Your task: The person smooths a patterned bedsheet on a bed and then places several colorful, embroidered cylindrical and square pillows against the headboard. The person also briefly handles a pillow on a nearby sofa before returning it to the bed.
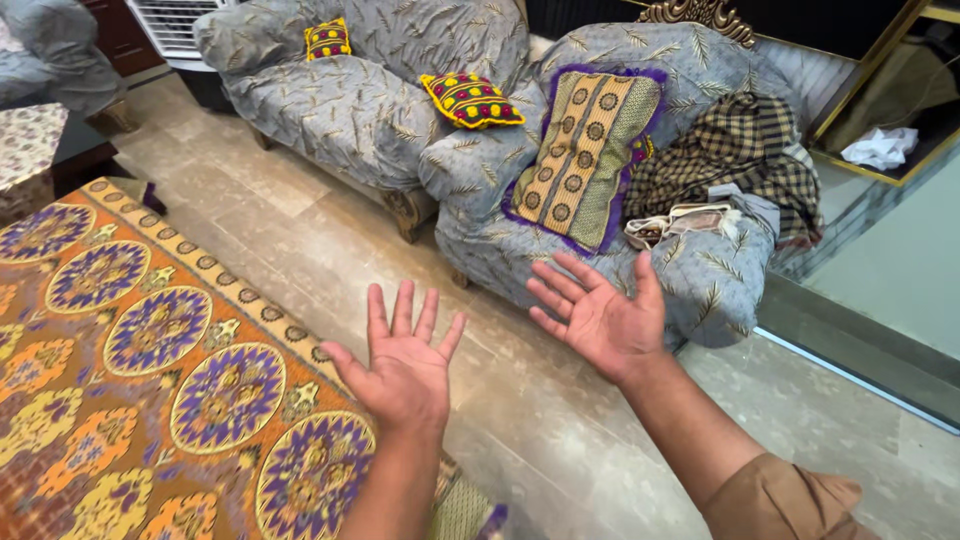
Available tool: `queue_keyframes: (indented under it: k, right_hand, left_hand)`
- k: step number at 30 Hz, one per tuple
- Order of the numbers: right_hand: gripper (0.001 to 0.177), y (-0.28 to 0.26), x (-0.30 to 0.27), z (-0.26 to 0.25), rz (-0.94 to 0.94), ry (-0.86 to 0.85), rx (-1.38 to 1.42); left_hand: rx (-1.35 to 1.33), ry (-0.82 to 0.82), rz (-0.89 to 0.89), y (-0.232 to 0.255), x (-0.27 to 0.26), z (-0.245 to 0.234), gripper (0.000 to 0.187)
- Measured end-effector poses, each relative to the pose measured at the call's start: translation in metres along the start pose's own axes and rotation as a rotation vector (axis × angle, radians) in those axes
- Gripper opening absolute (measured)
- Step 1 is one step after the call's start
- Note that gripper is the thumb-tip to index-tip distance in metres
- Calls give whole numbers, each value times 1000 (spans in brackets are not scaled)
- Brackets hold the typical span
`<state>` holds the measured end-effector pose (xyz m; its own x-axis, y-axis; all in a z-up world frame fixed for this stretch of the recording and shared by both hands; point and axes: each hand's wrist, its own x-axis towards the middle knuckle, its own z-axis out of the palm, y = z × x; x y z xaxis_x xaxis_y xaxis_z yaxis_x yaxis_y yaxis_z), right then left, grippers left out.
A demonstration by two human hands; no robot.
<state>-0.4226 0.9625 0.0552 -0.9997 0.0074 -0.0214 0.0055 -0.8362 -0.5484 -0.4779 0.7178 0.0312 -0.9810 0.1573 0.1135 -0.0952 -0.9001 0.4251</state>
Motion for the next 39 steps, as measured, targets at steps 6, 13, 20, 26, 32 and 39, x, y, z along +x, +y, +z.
queue_keyframes:
  k: [6, 13, 20, 26, 32, 39]
  right_hand:
    - [114, -56, 85, -56, 40, -21, -58]
    - [114, -130, 200, -117, 153, 4, -104]
    - [110, -183, 310, -151, 221, -19, -93]
    - [108, -199, 417, -182, 236, -14, -17]
    - [103, -184, 553, -228, 228, 126, -41]
    - [110, -152, 704, -287, 172, 245, 40]
  left_hand:
    - [-5, 9, -35, -70, 83, 32, 111]
    - [-17, 45, 2, -161, 188, 49, 111]
    - [-7, 118, 26, -217, 294, 56, 112]
    - [48, 178, 21, -244, 409, 24, 105]
    - [306, 358, -84, -260, 572, -47, 100]
    - [514, 423, -237, -292, 753, -151, 88]
